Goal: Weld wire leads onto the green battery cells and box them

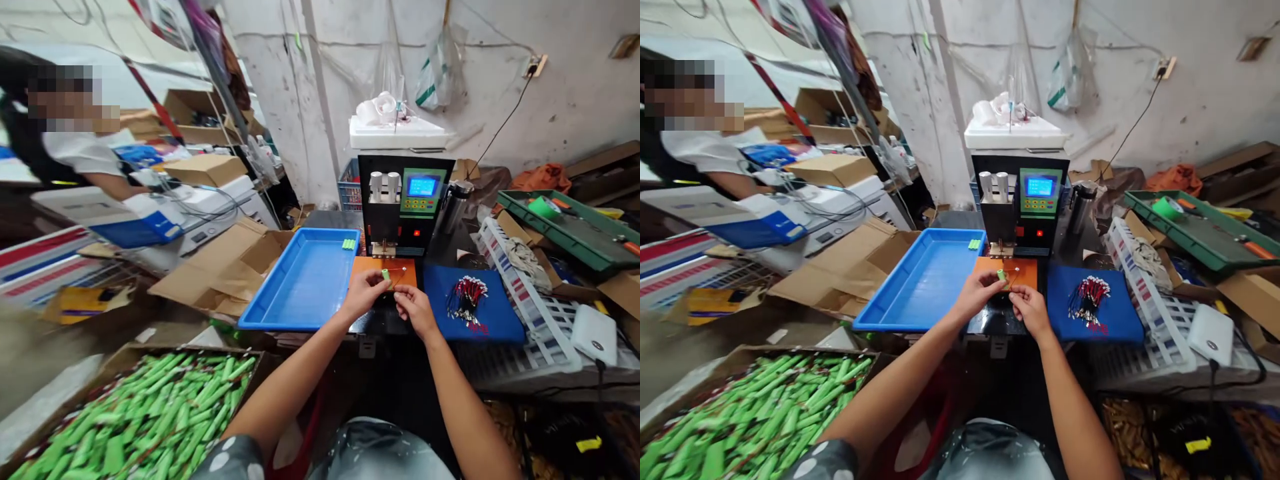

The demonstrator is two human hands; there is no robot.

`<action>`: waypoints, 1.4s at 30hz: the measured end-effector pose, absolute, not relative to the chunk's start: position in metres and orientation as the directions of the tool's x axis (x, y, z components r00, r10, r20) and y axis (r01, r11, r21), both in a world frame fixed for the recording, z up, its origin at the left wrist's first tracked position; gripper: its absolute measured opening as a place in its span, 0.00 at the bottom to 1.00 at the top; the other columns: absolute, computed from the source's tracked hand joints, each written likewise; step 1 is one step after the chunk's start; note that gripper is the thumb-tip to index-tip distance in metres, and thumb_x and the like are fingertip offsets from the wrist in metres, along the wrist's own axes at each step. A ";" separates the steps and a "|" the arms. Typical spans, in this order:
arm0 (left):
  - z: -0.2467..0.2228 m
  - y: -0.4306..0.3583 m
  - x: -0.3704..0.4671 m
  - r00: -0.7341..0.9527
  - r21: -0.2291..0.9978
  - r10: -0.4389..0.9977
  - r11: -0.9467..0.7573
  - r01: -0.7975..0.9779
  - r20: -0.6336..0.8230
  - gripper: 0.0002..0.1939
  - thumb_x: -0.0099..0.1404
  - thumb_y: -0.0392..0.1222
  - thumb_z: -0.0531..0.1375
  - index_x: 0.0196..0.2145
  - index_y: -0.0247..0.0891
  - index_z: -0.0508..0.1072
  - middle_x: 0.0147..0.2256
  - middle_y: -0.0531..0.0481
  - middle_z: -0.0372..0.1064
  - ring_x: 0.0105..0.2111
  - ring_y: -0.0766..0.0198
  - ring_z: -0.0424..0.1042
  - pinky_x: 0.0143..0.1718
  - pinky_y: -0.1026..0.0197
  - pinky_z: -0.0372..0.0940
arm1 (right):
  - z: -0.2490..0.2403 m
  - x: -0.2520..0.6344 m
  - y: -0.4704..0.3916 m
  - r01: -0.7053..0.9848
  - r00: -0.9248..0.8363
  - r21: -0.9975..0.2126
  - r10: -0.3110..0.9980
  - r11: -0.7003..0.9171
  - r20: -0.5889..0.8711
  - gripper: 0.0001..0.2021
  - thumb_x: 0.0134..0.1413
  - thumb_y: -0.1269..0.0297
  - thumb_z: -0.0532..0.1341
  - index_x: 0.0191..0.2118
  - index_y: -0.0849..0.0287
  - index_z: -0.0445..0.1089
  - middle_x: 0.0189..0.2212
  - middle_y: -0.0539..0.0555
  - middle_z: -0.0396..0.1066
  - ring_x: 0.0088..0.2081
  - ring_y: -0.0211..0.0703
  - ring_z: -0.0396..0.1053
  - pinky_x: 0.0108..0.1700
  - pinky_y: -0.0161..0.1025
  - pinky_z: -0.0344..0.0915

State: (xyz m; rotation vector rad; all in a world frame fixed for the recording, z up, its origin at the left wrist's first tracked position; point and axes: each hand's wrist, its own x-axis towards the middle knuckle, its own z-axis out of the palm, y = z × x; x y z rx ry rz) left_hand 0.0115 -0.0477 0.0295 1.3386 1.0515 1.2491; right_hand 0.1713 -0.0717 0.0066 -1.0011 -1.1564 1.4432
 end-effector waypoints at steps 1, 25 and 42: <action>0.030 -0.049 0.012 0.093 0.991 0.987 -0.124 -0.043 0.128 0.18 0.53 0.50 0.69 0.33 0.32 0.76 0.28 0.49 0.72 0.28 0.66 0.68 0.31 0.65 0.63 | 0.007 0.171 -0.072 -0.206 -0.161 -0.977 0.987 -0.050 -0.017 0.22 0.44 0.50 0.68 0.39 0.62 0.68 0.18 0.44 0.61 0.18 0.31 0.55 0.16 0.29 0.52; 0.022 -0.058 0.021 0.139 0.985 0.988 -0.039 -0.166 0.063 0.28 0.56 0.51 0.67 0.49 0.33 0.66 0.24 0.57 0.62 0.23 0.70 0.62 0.28 0.66 0.56 | 0.004 0.179 -0.092 -0.114 -0.291 -0.992 0.956 -0.062 -0.026 0.20 0.44 0.45 0.70 0.31 0.59 0.73 0.19 0.48 0.57 0.20 0.35 0.52 0.22 0.33 0.46; 0.018 -0.049 0.009 0.187 0.991 0.980 -0.044 -0.130 0.068 0.30 0.51 0.46 0.70 0.49 0.34 0.69 0.31 0.53 0.65 0.29 0.69 0.65 0.30 0.67 0.61 | 0.025 0.172 -0.064 -0.452 -0.198 -0.876 0.976 -0.171 -0.088 0.21 0.38 0.53 0.74 0.34 0.60 0.67 0.26 0.50 0.69 0.19 0.29 0.55 0.18 0.28 0.45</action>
